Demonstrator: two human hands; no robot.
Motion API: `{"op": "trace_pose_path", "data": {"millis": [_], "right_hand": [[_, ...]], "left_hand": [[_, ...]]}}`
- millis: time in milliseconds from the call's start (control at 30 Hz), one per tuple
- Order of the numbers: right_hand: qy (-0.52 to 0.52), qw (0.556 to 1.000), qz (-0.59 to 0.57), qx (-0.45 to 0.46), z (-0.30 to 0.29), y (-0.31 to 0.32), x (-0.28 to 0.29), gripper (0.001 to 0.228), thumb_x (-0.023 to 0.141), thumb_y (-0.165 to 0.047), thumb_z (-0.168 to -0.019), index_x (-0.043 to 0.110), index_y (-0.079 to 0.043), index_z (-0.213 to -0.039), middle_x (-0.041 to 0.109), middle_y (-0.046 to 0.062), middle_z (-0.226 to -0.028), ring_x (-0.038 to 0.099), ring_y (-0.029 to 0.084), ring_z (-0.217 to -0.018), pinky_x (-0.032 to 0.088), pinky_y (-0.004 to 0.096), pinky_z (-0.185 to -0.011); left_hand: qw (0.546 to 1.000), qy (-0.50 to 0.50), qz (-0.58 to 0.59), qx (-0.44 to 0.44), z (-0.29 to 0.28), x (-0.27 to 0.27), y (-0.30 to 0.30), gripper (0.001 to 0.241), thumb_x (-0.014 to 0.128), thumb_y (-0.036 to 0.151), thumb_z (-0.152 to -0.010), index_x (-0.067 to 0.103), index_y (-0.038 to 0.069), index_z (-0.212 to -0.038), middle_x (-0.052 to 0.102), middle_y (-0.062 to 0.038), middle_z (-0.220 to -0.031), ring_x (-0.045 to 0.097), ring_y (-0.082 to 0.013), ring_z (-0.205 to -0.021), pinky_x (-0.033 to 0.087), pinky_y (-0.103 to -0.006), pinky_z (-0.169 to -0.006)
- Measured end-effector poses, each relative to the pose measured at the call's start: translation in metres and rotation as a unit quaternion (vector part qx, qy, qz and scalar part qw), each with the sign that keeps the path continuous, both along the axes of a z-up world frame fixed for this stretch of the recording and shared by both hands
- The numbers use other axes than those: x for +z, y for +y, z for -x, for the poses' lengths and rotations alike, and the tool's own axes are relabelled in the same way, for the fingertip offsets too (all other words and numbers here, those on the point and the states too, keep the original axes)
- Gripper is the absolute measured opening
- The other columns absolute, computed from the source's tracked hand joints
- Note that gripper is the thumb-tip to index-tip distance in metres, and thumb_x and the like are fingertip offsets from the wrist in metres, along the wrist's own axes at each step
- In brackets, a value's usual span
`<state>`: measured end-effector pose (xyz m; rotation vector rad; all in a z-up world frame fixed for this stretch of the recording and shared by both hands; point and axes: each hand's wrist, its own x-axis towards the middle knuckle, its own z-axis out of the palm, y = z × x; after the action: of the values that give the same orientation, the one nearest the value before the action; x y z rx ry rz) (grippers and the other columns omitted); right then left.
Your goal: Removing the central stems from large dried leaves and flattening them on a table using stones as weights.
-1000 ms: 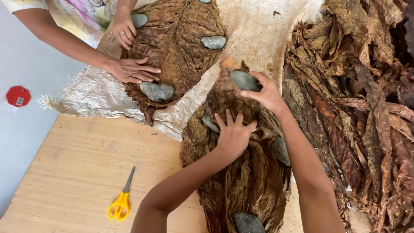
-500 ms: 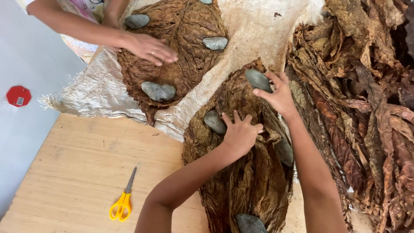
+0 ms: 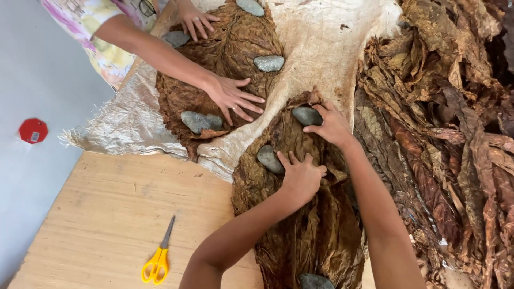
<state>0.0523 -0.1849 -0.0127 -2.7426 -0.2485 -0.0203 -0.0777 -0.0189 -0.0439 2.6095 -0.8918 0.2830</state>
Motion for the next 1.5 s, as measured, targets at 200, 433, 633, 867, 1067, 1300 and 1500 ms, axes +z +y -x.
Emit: {"op": "trace_pose_path", "data": {"millis": [200,433,633,867,1067,1300,1500], "right_hand": [[-0.004,1.000,-0.023,-0.018,-0.028,-0.006,-0.023,0.087,0.082,-0.056,-0.087,0.050,-0.011,-0.155,0.043,0.014,-0.146,0.049,0.044,-0.138,0.050,0.056,-0.106],[0.043,0.916,-0.356,-0.183,0.008,-0.060,-0.032,0.018,0.067,-0.015,-0.102,0.070,0.002,-0.110,0.062,0.016,-0.068,0.063,0.024,-0.050,0.056,0.033,-0.036],[0.255,0.956,-0.120,-0.081,0.108,-0.006,0.049,0.069,0.072,-0.038,-0.097,0.058,0.014,-0.140,0.059,0.037,-0.139,0.055,0.053,-0.133,0.049,0.062,-0.105],[0.055,0.923,-0.304,-0.229,0.128,-0.049,-0.012,0.044,0.065,-0.038,-0.105,0.055,-0.012,-0.139,0.068,0.016,-0.106,0.066,0.026,-0.095,0.055,0.045,-0.067],[0.038,0.891,-0.444,-0.086,0.200,-0.014,0.034,0.052,0.072,-0.022,-0.102,0.054,-0.009,-0.149,0.048,0.031,-0.147,0.042,0.045,-0.137,0.048,0.052,-0.100],[0.017,0.865,-0.458,-0.205,0.174,-0.100,-0.063,0.055,0.078,-0.007,-0.093,0.059,-0.005,-0.145,0.060,0.025,-0.136,0.071,0.033,-0.093,0.063,0.030,-0.051],[0.002,0.845,-0.478,-0.239,0.212,-0.065,-0.025,0.052,0.060,0.003,-0.096,0.057,-0.003,-0.147,0.056,0.031,-0.135,0.067,0.037,-0.103,0.066,0.038,-0.064]], "left_hand": [[1.000,-0.008,-0.009,0.012,0.005,0.003,0.000,0.022,0.064,0.026,-0.102,0.083,0.016,-0.101,0.068,-0.036,-0.121,0.054,-0.0765,-0.109,0.019,-0.0996,-0.088],[0.997,-0.052,0.049,0.012,0.005,-0.014,0.006,0.020,0.065,0.034,-0.101,0.079,0.020,-0.105,0.069,-0.031,-0.123,0.057,-0.0712,-0.115,0.019,-0.0955,-0.098],[0.991,0.022,0.127,0.019,0.006,0.005,0.022,0.039,0.049,0.047,-0.109,0.050,0.014,-0.130,0.050,-0.025,-0.131,0.060,-0.0570,-0.121,0.030,-0.0796,-0.112],[0.991,0.026,0.124,0.048,0.047,0.013,0.063,0.054,0.049,0.048,-0.111,0.041,0.018,-0.155,0.039,-0.020,-0.132,0.046,-0.0504,-0.126,0.041,-0.0695,-0.101],[0.908,0.355,0.223,-0.006,0.115,0.098,0.094,0.071,0.056,0.036,-0.104,0.024,0.013,-0.163,0.043,-0.035,-0.146,0.055,-0.0538,-0.121,0.049,-0.0612,-0.092],[0.908,0.302,0.283,0.069,0.110,-0.007,0.142,0.039,0.058,0.009,-0.106,0.064,0.027,-0.140,0.062,-0.011,-0.134,0.058,-0.0338,-0.135,0.046,-0.0526,-0.114],[0.907,0.341,0.230,0.093,0.145,0.041,0.162,0.051,0.059,0.017,-0.107,0.048,0.015,-0.157,0.043,-0.031,-0.145,0.056,-0.0497,-0.131,0.052,-0.0599,-0.104]]}}
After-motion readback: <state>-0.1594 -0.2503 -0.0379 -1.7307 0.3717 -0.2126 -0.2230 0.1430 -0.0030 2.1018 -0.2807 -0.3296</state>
